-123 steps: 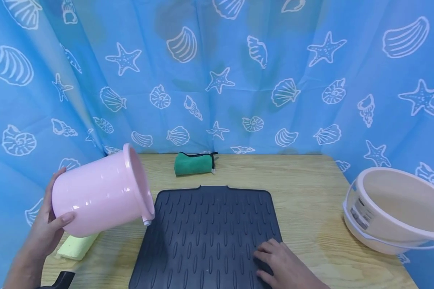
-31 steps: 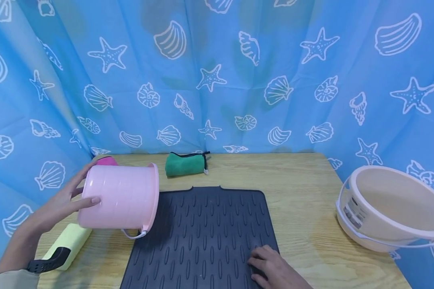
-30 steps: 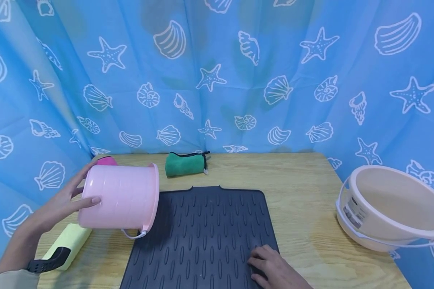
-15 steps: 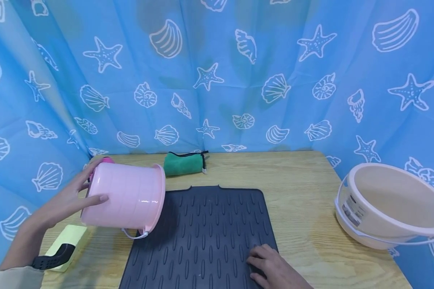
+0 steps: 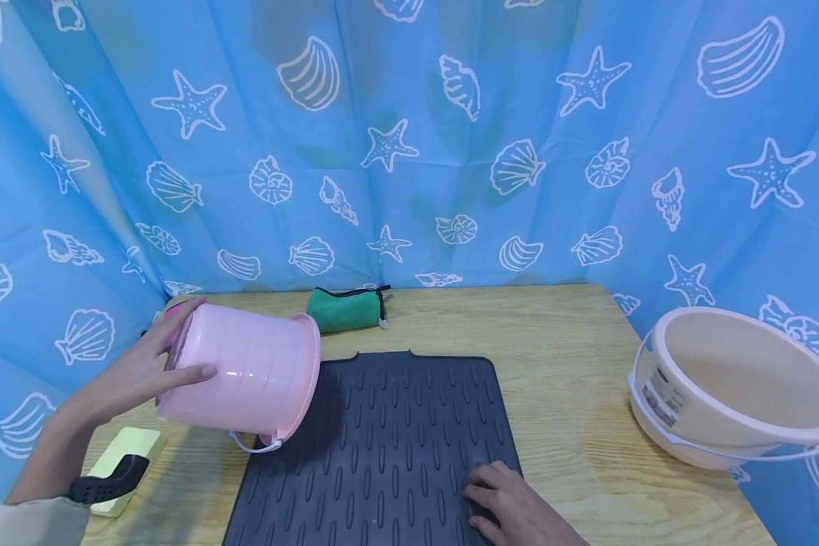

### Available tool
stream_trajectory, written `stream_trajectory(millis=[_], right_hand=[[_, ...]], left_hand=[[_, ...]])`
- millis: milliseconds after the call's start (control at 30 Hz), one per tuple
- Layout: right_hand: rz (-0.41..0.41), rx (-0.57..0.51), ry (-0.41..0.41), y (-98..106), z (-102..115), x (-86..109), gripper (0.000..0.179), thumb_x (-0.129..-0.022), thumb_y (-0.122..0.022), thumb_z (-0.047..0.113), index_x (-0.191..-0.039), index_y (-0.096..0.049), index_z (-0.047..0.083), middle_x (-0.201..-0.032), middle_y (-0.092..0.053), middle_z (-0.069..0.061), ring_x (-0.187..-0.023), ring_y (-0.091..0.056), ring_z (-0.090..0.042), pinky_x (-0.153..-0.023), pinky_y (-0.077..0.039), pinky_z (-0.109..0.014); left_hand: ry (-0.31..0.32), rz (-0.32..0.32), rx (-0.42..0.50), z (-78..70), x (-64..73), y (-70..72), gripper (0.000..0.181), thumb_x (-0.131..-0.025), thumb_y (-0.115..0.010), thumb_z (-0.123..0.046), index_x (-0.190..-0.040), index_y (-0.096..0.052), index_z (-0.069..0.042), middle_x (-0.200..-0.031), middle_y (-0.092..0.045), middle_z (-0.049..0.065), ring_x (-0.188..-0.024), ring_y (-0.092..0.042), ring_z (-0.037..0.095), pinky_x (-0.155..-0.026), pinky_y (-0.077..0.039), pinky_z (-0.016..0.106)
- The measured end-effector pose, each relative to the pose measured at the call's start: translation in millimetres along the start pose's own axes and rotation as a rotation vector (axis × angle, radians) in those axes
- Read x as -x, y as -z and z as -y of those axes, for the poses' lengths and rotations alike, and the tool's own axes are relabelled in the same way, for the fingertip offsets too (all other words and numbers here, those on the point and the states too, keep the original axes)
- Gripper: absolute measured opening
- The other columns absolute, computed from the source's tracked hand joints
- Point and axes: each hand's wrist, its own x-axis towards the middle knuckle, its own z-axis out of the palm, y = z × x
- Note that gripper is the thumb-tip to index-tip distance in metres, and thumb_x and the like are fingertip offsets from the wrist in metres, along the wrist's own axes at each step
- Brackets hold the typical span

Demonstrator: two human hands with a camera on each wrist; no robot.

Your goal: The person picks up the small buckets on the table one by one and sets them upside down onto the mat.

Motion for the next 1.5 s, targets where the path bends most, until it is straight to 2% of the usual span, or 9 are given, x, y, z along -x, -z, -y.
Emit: stream_trajectory(millis=[367, 700, 833, 1267, 1500], right_hand=[[-0.029, 0.0, 0.021, -2.2, -1.6, 2.2, 0.022, -0.087, -0.079, 0.017, -0.106, -0.075, 0.007, -0.108, -0.061, 0.001, -0.095, -0.055, -0.011, -0.072, -0.051, -0.027], [-0.064, 0.002, 0.053, -3.0, -3.0, 3.3, 0.022, -0.086, -0.08, 0.016, -0.106, -0.075, 0.008, -0.108, -0.061, 0.0, -0.095, -0.055, -0.012, -0.072, -0.051, -0.027], [-0.072, 0.008, 0.058, -3.4, -3.2, 3.9, 0.022, -0.086, -0.08, 0.017, -0.106, -0.075, 0.008, -0.108, -0.061, 0.001, -0.094, -0.055, -0.011, -0.071, -0.051, -0.026], [-0.041, 0.006, 0.028, -0.9, -2.3, 2.5, 0.022, -0.087, -0.079, 0.017, -0.106, -0.075, 0.008, -0.109, -0.061, 0.001, -0.095, -0.055, -0.011, -0.072, -0.051, -0.027], [-0.021, 0.009, 0.029, -0.3, -3.1, 2.4, 0.022, -0.088, -0.078, 0.019, -0.107, -0.075, 0.008, -0.109, -0.061, 0.001, -0.095, -0.055, -0.011, -0.072, -0.051, -0.027]], left_hand=[[-0.053, 0.012, -0.014, -5.1, -10.7, -5.4, 0.099, -0.086, -0.078, -0.038, -0.161, -0.014, -0.028, -0.143, -0.04, 0.014, -0.121, -0.046, 0.037, -0.082, -0.051, 0.056], [-0.021, 0.03, -0.062, -15.9, -14.1, -8.2, 0.103, -0.085, -0.077, -0.043, -0.162, -0.013, -0.023, -0.146, -0.036, 0.019, -0.126, -0.041, 0.041, -0.085, -0.049, 0.061], [-0.009, 0.031, -0.092, -19.0, -15.3, -9.7, 0.103, -0.084, -0.077, -0.046, -0.162, -0.013, -0.024, -0.148, -0.033, 0.02, -0.128, -0.039, 0.042, -0.086, -0.048, 0.063], [0.015, 0.037, -0.144, -28.1, -22.5, -15.8, 0.102, -0.082, -0.076, -0.054, -0.161, -0.015, -0.032, -0.153, -0.026, 0.018, -0.13, -0.036, 0.043, -0.086, -0.048, 0.064], [0.017, 0.029, -0.225, -34.6, -27.0, -20.9, 0.104, -0.081, -0.074, -0.059, -0.161, -0.017, -0.026, -0.155, -0.025, 0.02, -0.129, -0.039, 0.044, -0.088, -0.046, 0.066]])
